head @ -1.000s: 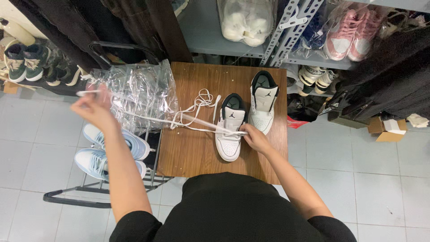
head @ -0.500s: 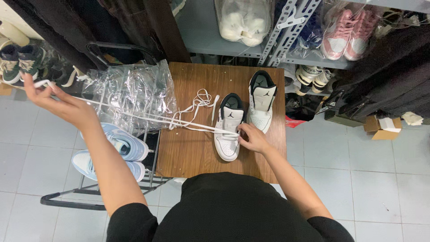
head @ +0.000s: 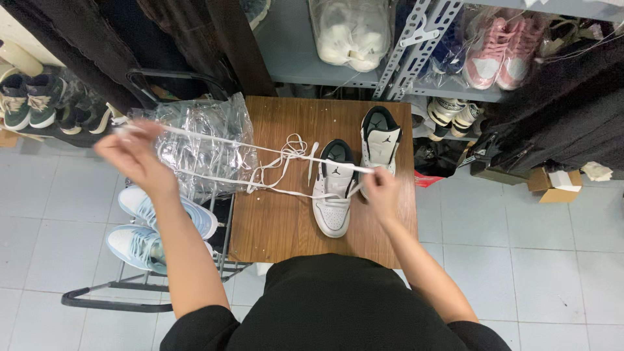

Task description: The person laces a white and black sneaker on a wooden surface by threading a white shoelace through the eyelets and pulling it taut.

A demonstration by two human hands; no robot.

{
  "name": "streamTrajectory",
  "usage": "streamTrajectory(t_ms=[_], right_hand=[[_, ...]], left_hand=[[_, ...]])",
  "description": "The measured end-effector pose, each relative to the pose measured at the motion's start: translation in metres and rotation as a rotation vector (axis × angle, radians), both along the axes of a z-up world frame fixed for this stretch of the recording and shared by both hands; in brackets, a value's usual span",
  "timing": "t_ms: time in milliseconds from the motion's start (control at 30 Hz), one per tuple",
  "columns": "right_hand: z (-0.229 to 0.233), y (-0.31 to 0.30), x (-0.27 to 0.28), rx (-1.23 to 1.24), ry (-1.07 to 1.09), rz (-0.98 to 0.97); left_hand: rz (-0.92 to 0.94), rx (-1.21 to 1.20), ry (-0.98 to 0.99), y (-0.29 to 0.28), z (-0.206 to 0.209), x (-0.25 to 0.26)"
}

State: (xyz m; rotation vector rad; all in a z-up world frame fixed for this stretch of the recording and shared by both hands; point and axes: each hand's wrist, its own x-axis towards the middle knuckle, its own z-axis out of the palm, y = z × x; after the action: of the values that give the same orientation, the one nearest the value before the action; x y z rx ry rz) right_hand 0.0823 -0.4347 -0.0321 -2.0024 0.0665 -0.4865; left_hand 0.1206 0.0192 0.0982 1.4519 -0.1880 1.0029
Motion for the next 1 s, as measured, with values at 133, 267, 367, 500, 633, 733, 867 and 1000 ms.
streamTrajectory(t_ms=[133,267,367,500,633,733,867,1000], right_hand=[[0.060,-0.037,0.009,0.367,-0.162,-0.087],[0.134,-0.073,0.001,0.582,-0.192,-0.109],[0.178,-0.103,-0.008,0.709,-0.221,0.052],[0.196,-0.128,-0.014,0.792,-0.228,0.125],[0.169,-0.132,-0.015,0.624,0.019,0.050],[0.132,-0.121,-0.017,0.318,0.257,0.102],[0.088,-0.093,-0.015,-0.588,0.824,0.349],[0.051,-0.040,-0.019,-0.440,0.557,0.521]], left_hand=[[-0.308,-0.115,0.704,-0.041,-0.054,-0.009],[-0.603,0.543,0.337,-0.131,-0.133,-0.025],[-0.463,0.997,0.773,-0.170,-0.175,-0.045],[-0.299,1.135,0.849,-0.179,-0.203,-0.050],[-0.032,0.916,0.606,-0.155,-0.194,-0.046],[0.117,0.861,0.499,-0.139,-0.167,-0.039],[0.238,0.810,0.548,-0.119,-0.113,-0.034],[0.287,0.688,0.581,-0.101,-0.050,-0.039]])
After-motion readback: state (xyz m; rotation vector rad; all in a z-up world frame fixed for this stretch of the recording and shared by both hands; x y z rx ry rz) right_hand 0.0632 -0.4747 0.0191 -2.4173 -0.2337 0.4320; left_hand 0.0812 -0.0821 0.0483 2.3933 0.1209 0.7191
